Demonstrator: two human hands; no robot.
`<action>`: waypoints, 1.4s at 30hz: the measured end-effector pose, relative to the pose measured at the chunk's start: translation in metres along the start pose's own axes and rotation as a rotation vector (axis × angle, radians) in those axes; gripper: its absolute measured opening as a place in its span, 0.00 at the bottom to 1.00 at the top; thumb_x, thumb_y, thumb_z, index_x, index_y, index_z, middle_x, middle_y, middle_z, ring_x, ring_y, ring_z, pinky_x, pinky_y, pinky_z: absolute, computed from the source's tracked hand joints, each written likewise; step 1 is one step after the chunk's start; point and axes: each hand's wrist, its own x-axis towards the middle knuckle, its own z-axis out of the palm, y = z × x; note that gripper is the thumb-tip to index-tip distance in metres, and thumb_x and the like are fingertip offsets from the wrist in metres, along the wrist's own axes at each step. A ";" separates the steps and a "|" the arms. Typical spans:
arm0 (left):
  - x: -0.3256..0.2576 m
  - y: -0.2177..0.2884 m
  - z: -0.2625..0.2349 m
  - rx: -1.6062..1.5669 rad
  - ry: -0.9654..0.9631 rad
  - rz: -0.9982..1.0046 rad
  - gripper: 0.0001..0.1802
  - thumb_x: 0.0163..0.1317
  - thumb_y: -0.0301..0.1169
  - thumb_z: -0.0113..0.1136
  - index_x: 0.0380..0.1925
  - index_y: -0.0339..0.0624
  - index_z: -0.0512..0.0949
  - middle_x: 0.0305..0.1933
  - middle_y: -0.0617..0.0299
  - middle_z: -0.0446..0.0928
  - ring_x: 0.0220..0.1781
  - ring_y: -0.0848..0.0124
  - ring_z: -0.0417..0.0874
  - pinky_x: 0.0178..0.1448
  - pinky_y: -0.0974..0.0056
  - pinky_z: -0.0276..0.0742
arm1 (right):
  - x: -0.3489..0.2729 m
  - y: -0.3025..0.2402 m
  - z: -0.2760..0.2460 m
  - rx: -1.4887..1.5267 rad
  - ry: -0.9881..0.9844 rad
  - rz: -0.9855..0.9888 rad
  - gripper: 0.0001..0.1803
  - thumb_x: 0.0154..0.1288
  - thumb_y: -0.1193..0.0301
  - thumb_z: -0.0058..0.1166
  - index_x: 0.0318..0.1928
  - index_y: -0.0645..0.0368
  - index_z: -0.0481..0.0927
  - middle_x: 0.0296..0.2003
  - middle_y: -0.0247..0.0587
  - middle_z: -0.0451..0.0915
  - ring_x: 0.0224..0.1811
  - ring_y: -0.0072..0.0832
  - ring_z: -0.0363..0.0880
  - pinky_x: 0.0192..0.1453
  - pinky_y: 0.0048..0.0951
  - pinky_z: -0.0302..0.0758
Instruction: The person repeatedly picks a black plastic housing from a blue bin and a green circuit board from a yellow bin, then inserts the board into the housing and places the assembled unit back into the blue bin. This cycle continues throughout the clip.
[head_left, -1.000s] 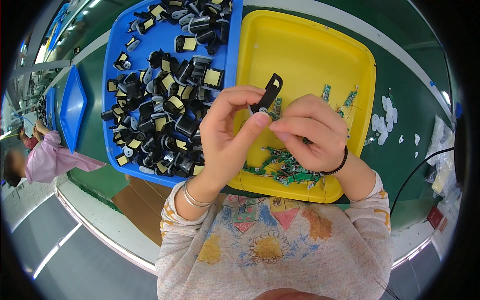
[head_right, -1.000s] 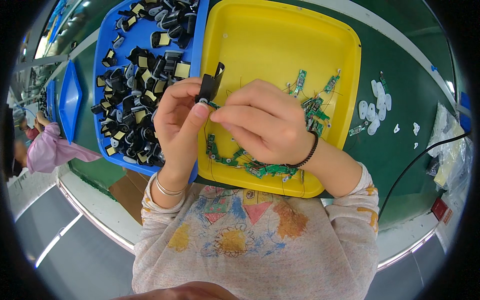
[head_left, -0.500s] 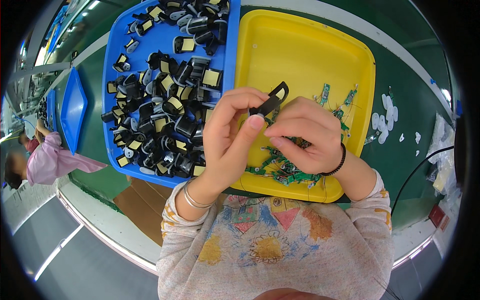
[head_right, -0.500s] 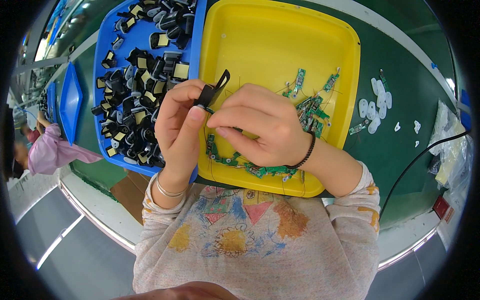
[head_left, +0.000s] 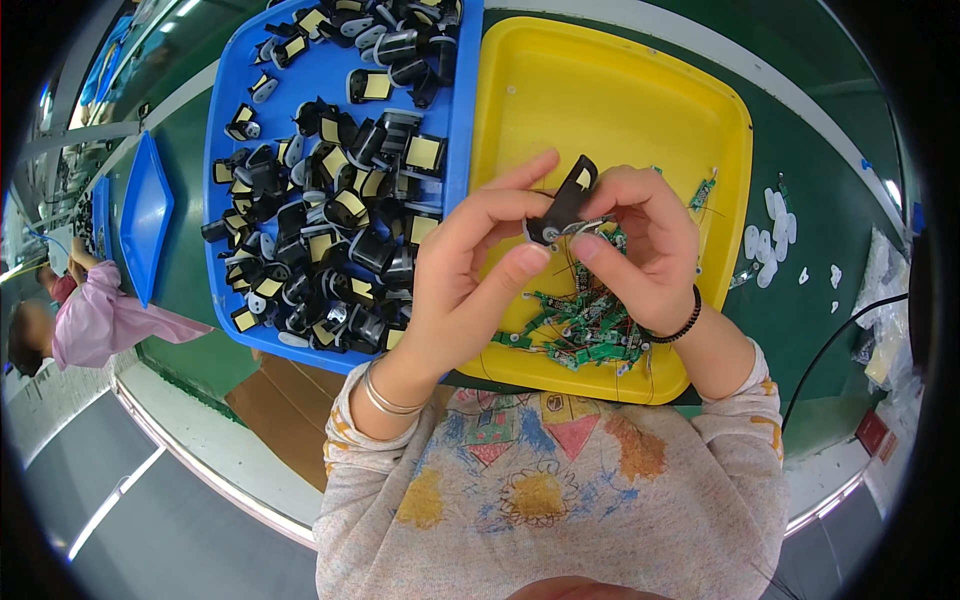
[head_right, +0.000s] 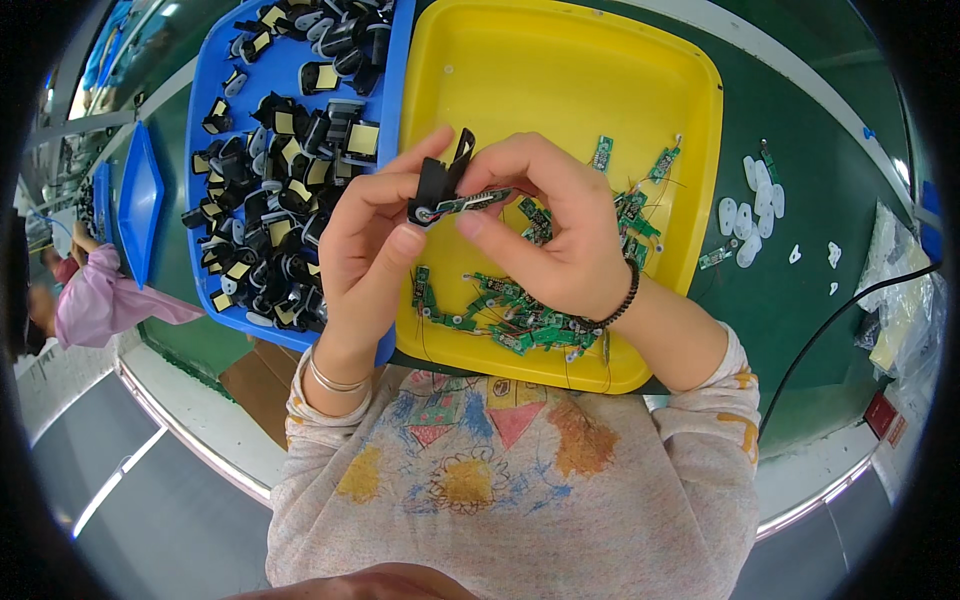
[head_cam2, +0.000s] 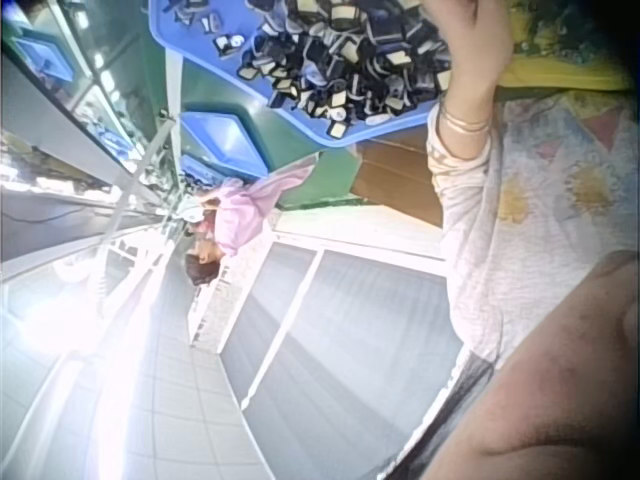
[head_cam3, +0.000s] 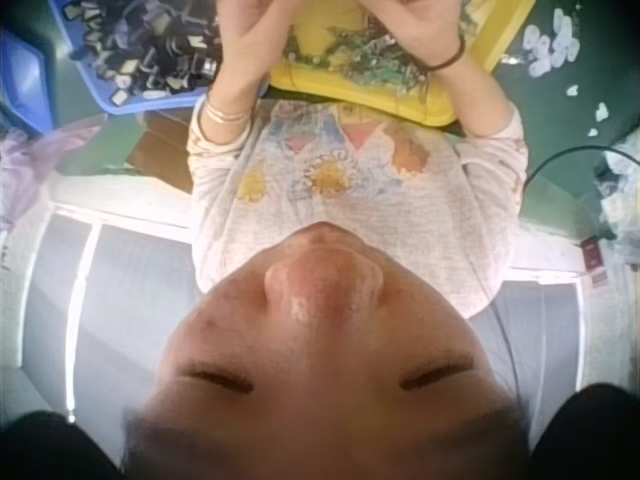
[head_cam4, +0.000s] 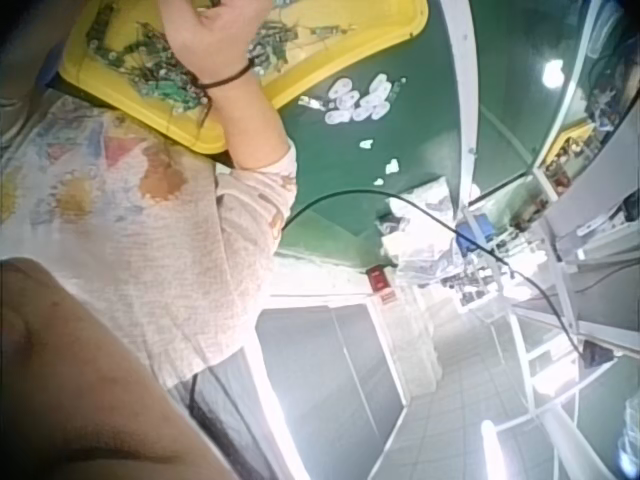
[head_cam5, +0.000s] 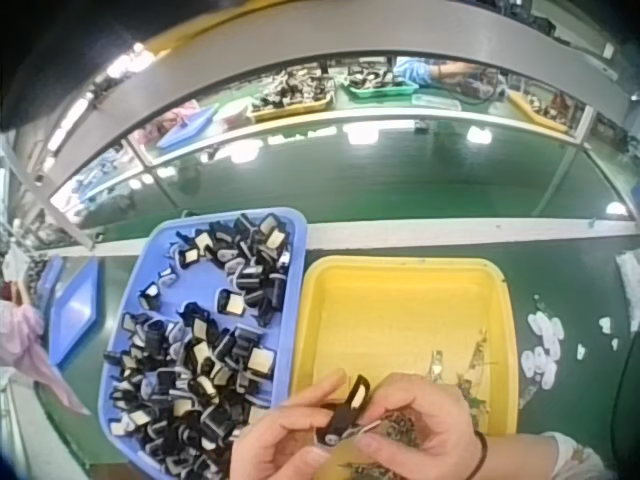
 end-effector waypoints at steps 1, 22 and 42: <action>-0.001 -0.001 0.000 -0.023 0.003 -0.017 0.12 0.56 0.23 0.53 0.41 0.32 0.70 0.54 0.45 0.67 0.56 0.65 0.69 0.58 0.63 0.63 | 0.000 0.000 0.000 -0.003 -0.009 0.000 0.09 0.53 0.80 0.53 0.37 0.64 0.72 0.32 0.37 0.74 0.33 0.22 0.75 0.39 0.21 0.72; -0.005 0.010 -0.009 0.151 0.039 0.018 0.10 0.42 0.21 0.63 0.25 0.36 0.71 0.47 0.42 0.73 0.50 0.63 0.75 0.57 0.61 0.65 | 0.007 -0.004 -0.005 -0.172 -0.132 -0.161 0.09 0.45 0.77 0.58 0.32 0.61 0.75 0.28 0.39 0.76 0.29 0.31 0.74 0.33 0.25 0.70; 0.002 0.004 -0.013 0.070 0.109 0.026 0.19 0.48 0.25 0.61 0.42 0.36 0.69 0.42 0.56 0.75 0.45 0.69 0.74 0.52 0.67 0.66 | 0.000 -0.005 -0.003 0.280 -0.164 0.226 0.09 0.54 0.80 0.54 0.37 0.66 0.73 0.29 0.35 0.74 0.28 0.19 0.77 0.33 0.17 0.74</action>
